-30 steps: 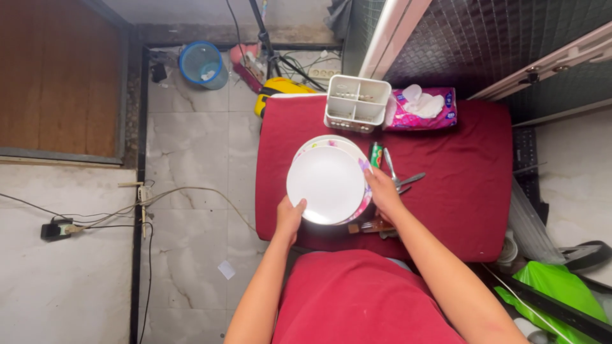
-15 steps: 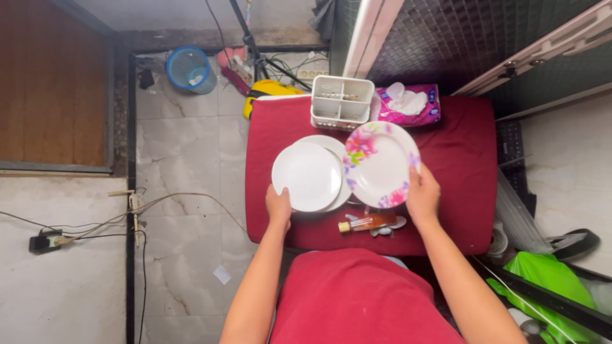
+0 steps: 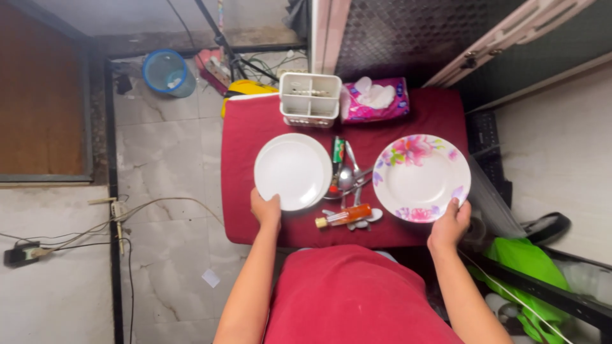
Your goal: Clean and stack used plates and cutlery on a small table.
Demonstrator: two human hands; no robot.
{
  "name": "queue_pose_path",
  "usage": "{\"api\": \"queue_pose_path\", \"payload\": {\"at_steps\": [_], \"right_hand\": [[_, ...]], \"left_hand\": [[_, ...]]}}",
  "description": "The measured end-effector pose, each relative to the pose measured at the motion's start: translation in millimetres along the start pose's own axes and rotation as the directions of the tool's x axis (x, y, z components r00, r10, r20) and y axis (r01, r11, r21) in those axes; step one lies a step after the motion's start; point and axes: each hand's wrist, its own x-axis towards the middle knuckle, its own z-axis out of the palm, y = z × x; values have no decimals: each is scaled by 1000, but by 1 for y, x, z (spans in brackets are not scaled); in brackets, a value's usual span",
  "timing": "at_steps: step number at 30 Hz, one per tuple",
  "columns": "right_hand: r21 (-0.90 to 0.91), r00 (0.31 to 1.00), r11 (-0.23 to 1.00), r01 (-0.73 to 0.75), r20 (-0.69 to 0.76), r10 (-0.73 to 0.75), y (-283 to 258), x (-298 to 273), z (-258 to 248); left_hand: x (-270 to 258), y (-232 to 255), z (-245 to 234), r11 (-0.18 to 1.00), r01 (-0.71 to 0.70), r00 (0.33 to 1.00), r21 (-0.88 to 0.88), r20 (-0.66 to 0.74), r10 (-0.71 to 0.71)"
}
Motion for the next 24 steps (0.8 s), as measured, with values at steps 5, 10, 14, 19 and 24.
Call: {"api": "queue_pose_path", "payload": {"at_steps": [5,10,14,19,24], "right_hand": [[74,965,966,-247,-70,252,50,27,-47],[163,898,890,-426,-44,437,64,31,-65],[140,826,820,-555,-22,563,83,39,-74],[104,769,763,-639,70,635,93,50,-73],[-131,714,720,-682,96,694,97,56,-75]], "left_hand": [[10,7,7,974,-31,998,-224,-60,18],[52,22,5,937,0,996,-349,-82,-30],[108,-10,5,803,18,992,-596,-91,-90],[151,-29,-2,720,44,977,-692,-122,-177],[145,-22,-20,825,120,993,-552,52,-110]]}}
